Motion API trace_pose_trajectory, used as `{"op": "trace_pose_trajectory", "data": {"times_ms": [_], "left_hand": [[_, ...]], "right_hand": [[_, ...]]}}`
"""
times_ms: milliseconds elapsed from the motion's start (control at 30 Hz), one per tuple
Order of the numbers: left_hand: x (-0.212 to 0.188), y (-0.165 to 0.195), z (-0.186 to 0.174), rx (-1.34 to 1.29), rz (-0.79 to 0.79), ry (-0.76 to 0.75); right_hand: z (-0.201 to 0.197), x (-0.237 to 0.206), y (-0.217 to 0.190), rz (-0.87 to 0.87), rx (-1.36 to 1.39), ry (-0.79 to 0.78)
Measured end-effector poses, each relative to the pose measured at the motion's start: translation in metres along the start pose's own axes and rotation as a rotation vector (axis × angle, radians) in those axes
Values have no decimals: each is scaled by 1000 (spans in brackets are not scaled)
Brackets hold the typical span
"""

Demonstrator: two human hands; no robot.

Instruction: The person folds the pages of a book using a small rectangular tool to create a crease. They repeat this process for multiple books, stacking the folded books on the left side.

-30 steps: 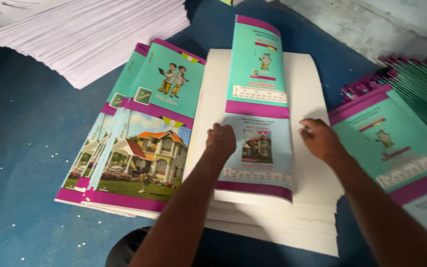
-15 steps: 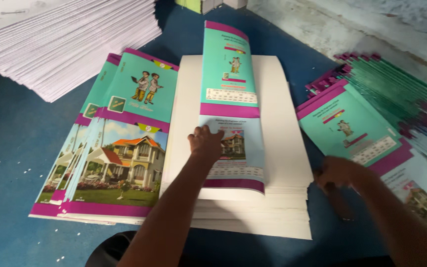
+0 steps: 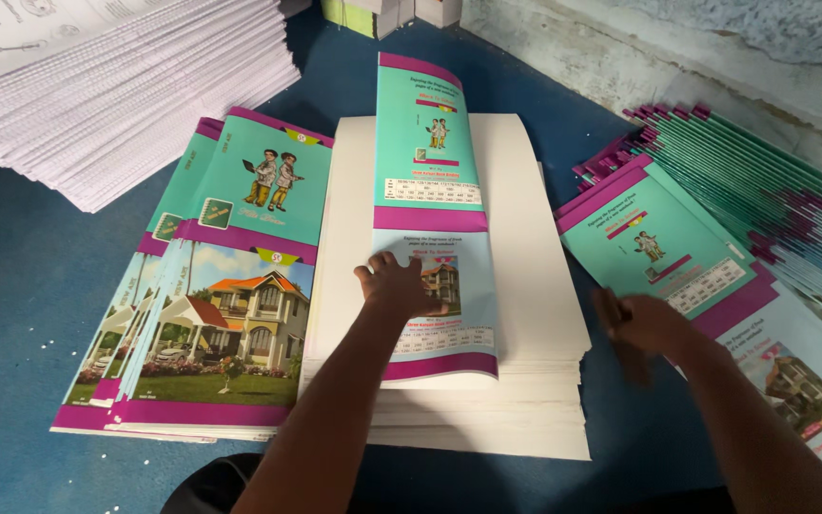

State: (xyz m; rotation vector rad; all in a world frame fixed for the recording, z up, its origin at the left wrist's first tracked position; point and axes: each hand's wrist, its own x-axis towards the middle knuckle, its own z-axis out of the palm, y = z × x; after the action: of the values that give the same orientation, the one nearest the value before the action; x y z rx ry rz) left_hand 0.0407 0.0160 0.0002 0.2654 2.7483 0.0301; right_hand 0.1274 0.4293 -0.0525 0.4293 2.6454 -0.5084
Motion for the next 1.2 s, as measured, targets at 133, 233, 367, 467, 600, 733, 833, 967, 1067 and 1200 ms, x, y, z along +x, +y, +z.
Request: {"op": "trace_pose_trajectory", "data": {"times_ms": [133,233,367,467,600,733,833,967,1067,1200], "left_hand": [[7,2,3,13,12,-7],[12,2,6,-44,56,37],[16,0,7,-132,91,54],[17,0,7,-132,96,59],[18,5,0,-85,84,49],[19,12,-5,-53,55,9],[19,16,-8,-43,53,-1],[17,18,-10,-37,70,-28],[17,20,-15,-23,61,-64],[19,23,-18,-11,49,-100]], "right_hand": [[-14,-10,-38,-28,-33,133],[-9,-27,-80,-560,99,354],[2,-44,-136,-577,95,220],[11,-49,-169,-589,71,203],[15,-46,-188,-712,79,227],[16,-36,-191,-714,41,250],[16,-23,-191,-722,69,291],[14,6,-197,-779,31,426],[16,28,-200,-755,75,484],[16,59,-204,-798,68,608]]}}
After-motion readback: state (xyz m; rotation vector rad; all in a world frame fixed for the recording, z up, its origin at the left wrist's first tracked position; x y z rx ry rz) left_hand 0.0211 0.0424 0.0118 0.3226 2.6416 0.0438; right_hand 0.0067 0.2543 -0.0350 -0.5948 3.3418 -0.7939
